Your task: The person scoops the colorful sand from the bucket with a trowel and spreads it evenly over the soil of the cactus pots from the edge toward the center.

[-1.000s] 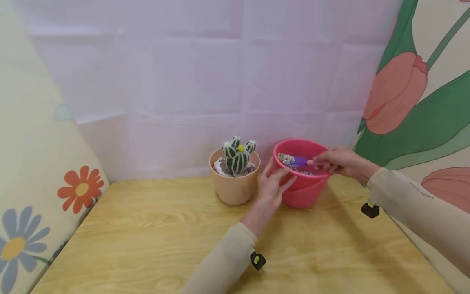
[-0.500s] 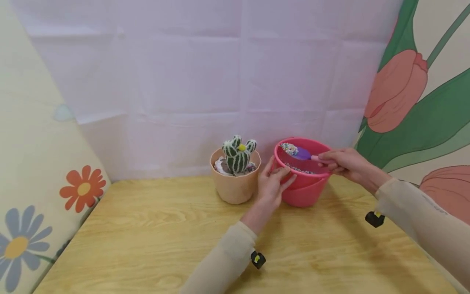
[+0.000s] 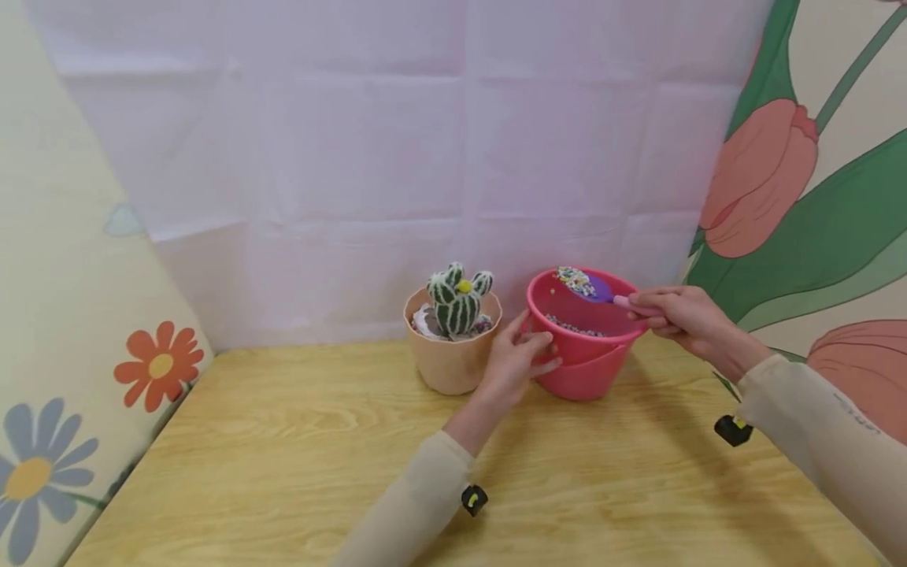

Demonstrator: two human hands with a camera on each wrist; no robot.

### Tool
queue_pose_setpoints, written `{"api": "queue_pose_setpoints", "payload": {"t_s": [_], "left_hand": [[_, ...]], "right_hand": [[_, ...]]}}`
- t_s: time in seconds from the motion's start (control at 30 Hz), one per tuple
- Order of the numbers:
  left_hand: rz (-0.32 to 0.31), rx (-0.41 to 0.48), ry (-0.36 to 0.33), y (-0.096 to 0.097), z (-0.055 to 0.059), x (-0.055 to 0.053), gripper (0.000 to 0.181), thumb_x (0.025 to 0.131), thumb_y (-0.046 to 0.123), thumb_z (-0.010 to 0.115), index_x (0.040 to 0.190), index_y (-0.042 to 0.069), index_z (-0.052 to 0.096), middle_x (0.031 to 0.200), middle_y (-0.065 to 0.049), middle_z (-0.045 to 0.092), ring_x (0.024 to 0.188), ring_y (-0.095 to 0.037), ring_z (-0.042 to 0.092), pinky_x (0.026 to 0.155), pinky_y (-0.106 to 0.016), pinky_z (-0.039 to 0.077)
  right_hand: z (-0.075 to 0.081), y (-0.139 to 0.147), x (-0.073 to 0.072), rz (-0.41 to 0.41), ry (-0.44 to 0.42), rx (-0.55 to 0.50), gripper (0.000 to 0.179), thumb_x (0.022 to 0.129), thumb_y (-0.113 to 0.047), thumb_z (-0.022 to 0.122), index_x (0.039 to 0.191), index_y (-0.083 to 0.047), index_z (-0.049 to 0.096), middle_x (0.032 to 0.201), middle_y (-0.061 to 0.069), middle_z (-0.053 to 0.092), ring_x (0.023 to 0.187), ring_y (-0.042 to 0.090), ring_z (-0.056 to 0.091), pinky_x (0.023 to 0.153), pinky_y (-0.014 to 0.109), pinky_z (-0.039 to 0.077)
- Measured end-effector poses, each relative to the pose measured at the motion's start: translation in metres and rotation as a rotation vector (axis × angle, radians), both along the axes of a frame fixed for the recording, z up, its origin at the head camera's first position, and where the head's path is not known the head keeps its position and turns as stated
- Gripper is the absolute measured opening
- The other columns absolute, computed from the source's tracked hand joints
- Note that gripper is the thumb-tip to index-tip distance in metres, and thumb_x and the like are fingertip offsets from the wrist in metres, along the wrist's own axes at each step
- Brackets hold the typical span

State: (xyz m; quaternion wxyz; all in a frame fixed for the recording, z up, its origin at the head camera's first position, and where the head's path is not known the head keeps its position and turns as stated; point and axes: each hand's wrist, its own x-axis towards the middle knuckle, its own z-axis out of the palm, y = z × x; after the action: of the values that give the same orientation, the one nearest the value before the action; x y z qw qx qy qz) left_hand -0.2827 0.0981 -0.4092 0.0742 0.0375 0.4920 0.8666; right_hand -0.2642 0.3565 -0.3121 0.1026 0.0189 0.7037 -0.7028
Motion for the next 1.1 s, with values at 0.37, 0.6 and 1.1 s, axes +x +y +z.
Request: {"api": "queue_pose_setpoints", "payload": {"t_s": [0.37,0.6,1.1], "left_hand": [[0.012,-0.504,0.347,-0.047,0.006,0.018,0.049,0.093,0.006,0.068,0.141,0.008,0.061,0.104,-0.006,0.069,0.089,-0.016,0.067,0.078,-0.034,0.062],[0.166,-0.514,0.577,-0.076,0.015,0.030,0.031,0.095,0.001,0.065,0.126,0.001,0.068,0.104,-0.014,0.070,0.092,-0.023,0.066,0.083,-0.031,0.057],[0.563,-0.499,0.677,-0.133,0.016,0.018,0.021,0.100,0.013,0.064,0.118,0.005,0.069,0.099,-0.005,0.067,0.083,-0.021,0.064,0.071,-0.032,0.060]], "right_hand": [[0.005,0.001,0.004,-0.003,-0.004,0.056,0.021,0.106,-0.015,0.057,0.102,-0.011,0.077,0.096,0.007,0.073,0.050,0.005,0.037,0.045,0.019,0.026],[0.010,-0.009,0.007,-0.016,0.013,0.100,0.020,0.105,-0.019,0.059,0.101,-0.016,0.078,0.097,0.005,0.075,0.050,0.006,0.037,0.046,0.020,0.024],[0.012,-0.054,0.011,0.000,0.027,0.070,0.017,0.099,-0.023,0.070,0.100,-0.010,0.082,0.088,0.007,0.075,0.049,0.008,0.039,0.045,0.021,0.030]]}}
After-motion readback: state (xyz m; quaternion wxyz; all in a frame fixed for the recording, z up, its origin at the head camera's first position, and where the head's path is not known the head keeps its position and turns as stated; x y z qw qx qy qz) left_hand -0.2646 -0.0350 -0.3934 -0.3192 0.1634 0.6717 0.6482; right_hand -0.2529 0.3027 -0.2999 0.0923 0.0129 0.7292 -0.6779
